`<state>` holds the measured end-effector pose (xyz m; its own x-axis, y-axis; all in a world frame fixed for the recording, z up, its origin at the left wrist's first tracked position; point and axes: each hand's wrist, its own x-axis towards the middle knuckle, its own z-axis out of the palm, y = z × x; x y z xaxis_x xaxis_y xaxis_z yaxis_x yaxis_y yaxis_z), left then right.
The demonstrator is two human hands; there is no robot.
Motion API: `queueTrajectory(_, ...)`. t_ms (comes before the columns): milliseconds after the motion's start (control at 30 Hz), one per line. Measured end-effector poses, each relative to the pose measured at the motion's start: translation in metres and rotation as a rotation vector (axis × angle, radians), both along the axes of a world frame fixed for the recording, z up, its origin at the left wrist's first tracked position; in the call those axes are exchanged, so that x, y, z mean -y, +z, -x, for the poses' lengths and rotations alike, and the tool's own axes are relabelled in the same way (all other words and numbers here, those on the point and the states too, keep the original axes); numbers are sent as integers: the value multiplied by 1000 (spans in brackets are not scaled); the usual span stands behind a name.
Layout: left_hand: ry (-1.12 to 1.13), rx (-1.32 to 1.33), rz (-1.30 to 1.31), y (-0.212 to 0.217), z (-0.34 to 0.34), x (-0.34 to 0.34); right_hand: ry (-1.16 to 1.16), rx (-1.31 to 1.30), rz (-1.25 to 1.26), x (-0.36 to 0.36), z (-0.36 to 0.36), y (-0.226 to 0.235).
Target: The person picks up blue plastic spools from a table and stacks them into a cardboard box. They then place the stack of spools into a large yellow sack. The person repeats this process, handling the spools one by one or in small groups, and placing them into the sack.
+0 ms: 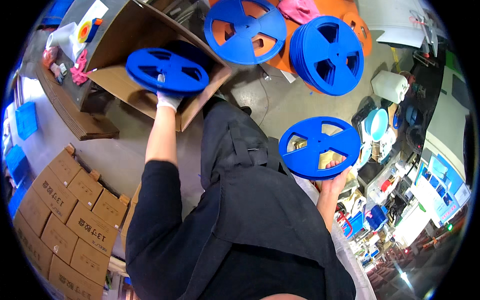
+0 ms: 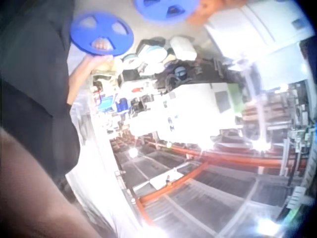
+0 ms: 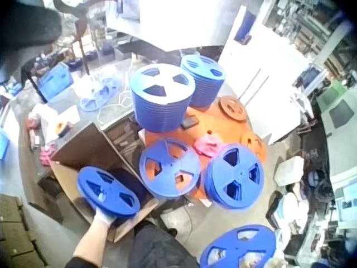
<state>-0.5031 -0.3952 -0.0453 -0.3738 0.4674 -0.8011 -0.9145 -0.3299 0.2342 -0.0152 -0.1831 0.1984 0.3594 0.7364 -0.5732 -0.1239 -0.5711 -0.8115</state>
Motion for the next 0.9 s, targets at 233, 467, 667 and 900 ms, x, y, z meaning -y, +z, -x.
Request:
queueTrajectory(233,-262,149,559,-31,-38,27,-197,-25,-88,16,3,21)
queueTrajectory(467,-662,-448,543,-14,-82,-24,-162,-183,-361,27,-37,61)
queueTrajectory(667,-650,-900,17,80,-138,-127,-81,-686,-459,43,-51,58)
queueTrajectory(900,-583,-1021,-160,174,-174,-178,-136,-967,-385,29,-40,46)
